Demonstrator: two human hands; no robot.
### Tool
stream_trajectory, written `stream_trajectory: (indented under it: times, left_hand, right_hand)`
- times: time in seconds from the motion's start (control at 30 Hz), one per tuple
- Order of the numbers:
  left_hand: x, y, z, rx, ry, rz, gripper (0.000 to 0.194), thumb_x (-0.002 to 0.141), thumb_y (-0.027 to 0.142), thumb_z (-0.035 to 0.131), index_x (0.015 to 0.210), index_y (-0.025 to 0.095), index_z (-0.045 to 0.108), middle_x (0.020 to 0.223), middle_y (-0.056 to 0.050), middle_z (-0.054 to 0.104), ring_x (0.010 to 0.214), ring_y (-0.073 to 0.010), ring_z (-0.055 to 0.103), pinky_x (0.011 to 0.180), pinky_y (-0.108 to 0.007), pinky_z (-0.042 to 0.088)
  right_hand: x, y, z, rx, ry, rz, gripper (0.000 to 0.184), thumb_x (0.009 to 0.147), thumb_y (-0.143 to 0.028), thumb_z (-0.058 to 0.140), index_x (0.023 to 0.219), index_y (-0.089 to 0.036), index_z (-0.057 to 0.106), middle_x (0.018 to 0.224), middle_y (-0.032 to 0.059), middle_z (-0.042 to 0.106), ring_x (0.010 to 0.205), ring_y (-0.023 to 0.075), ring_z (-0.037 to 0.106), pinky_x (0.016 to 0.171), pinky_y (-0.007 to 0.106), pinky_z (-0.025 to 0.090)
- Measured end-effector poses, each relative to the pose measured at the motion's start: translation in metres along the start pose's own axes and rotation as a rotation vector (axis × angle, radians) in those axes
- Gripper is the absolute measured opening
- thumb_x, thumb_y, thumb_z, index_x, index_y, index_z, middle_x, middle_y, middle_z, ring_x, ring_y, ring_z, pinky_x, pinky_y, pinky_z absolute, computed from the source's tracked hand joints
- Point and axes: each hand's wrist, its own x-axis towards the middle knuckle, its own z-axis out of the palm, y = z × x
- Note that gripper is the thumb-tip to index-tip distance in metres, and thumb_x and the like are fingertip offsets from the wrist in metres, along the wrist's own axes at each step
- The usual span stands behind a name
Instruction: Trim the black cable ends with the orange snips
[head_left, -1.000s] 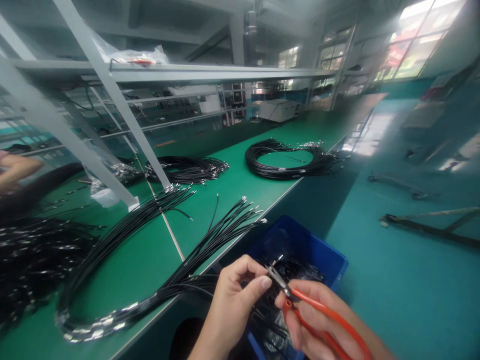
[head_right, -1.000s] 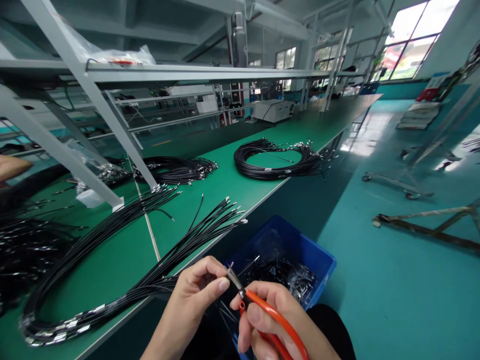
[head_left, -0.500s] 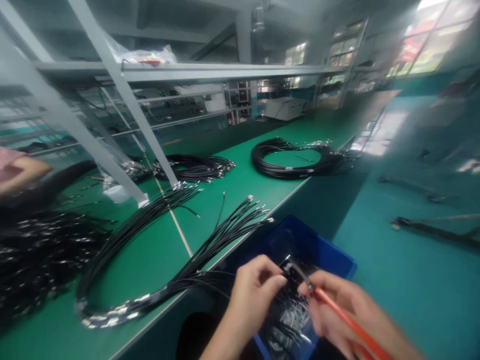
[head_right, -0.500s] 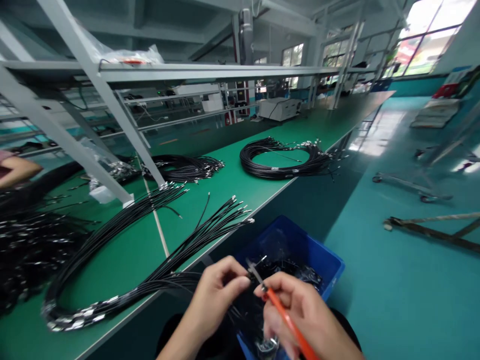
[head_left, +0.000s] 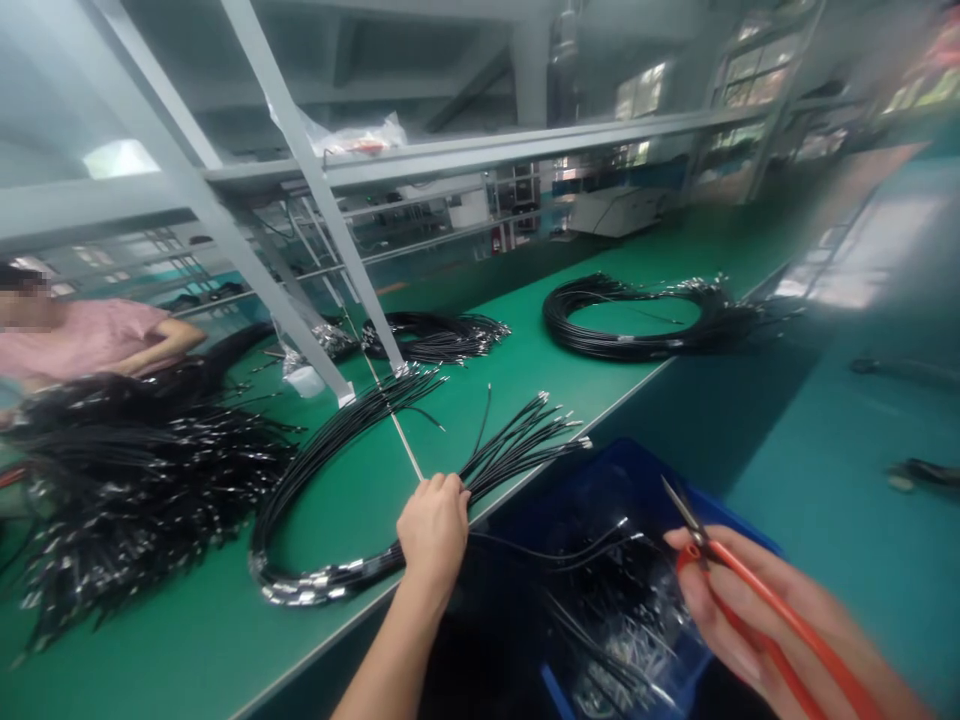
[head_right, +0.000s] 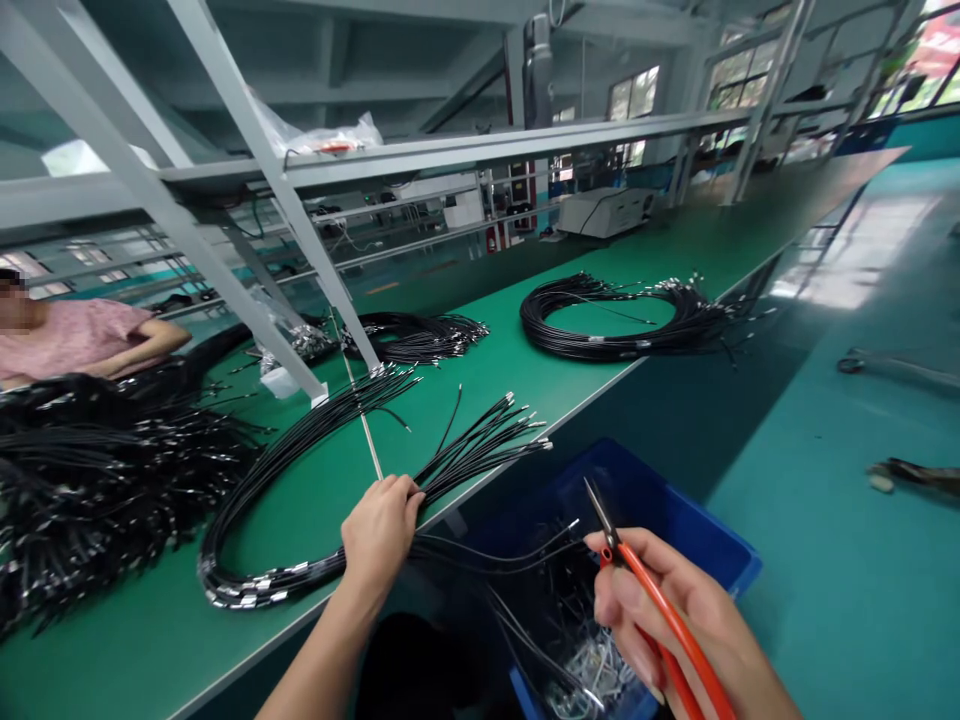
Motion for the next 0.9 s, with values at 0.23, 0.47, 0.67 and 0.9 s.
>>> stream_trajectory:
  times: [0.23, 0.47, 0.67, 0.9]
  left_hand:
    - [-0.002, -0.001, -0.006, -0.096, -0.005, -0.09, 0.015, 0.089, 0.024, 0.041, 0.084, 0.021, 0.055, 0.077, -0.005, 0.061, 0.075, -0.0219, 0.058, 0.06, -0.028, 0.034]
    - [0.02, 0.028, -0.024, -0.463, -0.179, 0.087, 0.011, 0.078, 0.016, 0.053, 0.087, 0.022, 0.053, 0.069, 0.003, 0.062, 0.063, -0.0148, 0.059, 0.056, -0.023, 0.04]
    - [0.012, 0.107, -0.053, -0.685, -0.19, 0.394, 0.013, 0.083, 0.023, 0.054, 0.096, 0.025, 0.057, 0.083, 0.001, 0.063, 0.073, -0.0154, 0.058, 0.066, -0.025, 0.042]
    - [-0.026, 0.123, -0.048, -0.672, -0.086, 0.574, 0.015, 0.084, 0.018, 0.054, 0.085, 0.022, 0.068, 0.082, -0.005, 0.06, 0.075, -0.0187, 0.054, 0.065, -0.028, 0.04]
  right_hand:
    - [0.003, 0.004, -0.002, 0.023, -0.009, -0.02, 0.031, 0.068, -0.034, 0.075, 0.094, -0.022, 0.064, 0.066, 0.0025, 0.062, 0.043, 0.0107, 0.044, 0.041, 0.024, 0.035]
    - [0.013, 0.018, 0.002, 0.067, 0.126, -0.165, 0.03, 0.077, -0.028, 0.068, 0.104, -0.022, 0.058, 0.061, -0.0035, 0.054, 0.048, 0.0091, 0.043, 0.045, 0.02, 0.036]
    - [0.015, 0.018, 0.008, 0.092, 0.237, -0.266, 0.029, 0.076, -0.03, 0.069, 0.1, -0.021, 0.056, 0.058, -0.0054, 0.053, 0.047, 0.0084, 0.044, 0.045, 0.019, 0.034]
    - [0.012, 0.015, 0.019, 0.002, 0.236, -0.349, 0.034, 0.069, -0.029, 0.074, 0.096, -0.02, 0.055, 0.06, -0.0063, 0.054, 0.042, 0.0068, 0.044, 0.041, 0.019, 0.033]
